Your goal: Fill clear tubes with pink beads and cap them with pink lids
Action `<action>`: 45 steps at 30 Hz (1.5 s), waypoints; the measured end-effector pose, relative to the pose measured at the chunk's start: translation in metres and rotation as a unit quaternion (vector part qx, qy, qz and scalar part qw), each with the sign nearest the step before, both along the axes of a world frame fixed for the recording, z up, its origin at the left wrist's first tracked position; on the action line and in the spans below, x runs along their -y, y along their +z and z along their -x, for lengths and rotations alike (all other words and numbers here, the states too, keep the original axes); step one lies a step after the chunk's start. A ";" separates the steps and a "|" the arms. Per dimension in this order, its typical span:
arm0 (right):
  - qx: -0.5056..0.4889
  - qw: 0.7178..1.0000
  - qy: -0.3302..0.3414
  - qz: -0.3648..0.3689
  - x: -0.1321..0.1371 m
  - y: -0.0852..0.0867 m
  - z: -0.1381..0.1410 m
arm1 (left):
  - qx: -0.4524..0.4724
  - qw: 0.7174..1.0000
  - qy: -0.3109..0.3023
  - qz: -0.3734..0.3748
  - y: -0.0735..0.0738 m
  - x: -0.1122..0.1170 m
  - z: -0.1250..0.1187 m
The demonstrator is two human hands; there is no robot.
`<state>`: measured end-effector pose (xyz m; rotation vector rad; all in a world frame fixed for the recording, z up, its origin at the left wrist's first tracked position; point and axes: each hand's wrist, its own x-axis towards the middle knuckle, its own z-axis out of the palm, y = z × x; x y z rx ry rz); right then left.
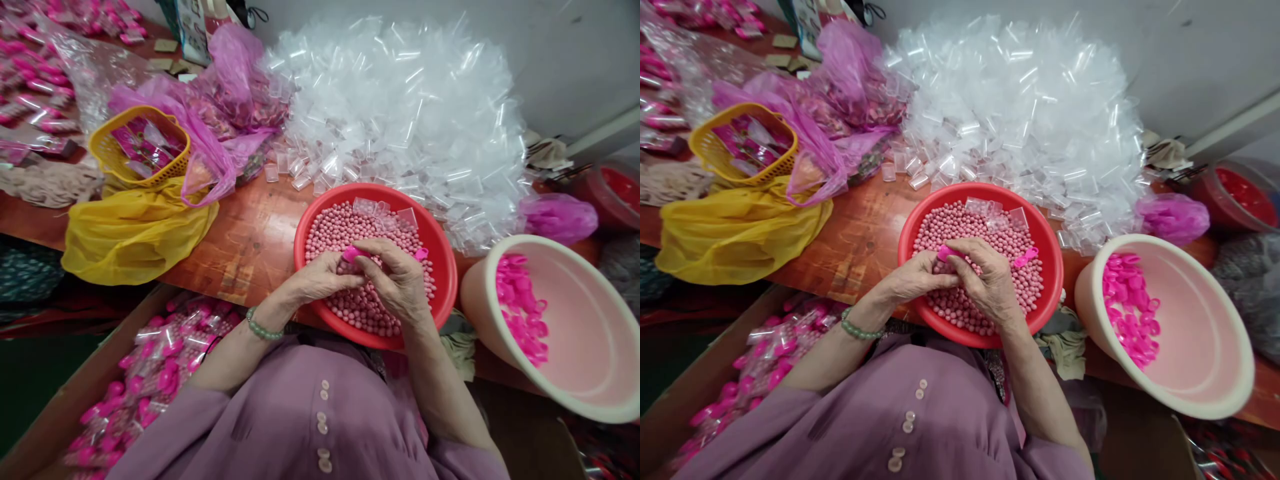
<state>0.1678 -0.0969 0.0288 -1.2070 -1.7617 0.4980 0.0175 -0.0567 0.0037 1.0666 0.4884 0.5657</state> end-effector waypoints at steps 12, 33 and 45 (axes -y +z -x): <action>0.046 0.999 0.008 0.024 -0.006 -0.004 -0.013 | -0.016 0.999 0.005 0.038 -0.006 -0.002 -0.004; 0.347 0.917 -0.025 -0.196 -0.002 -0.011 0.004 | 0.075 0.976 -0.035 0.201 -0.003 -0.003 -0.001; 0.306 0.951 0.028 -0.047 0.000 -0.010 0.001 | 0.068 0.950 -0.001 0.304 0.001 -0.010 -0.006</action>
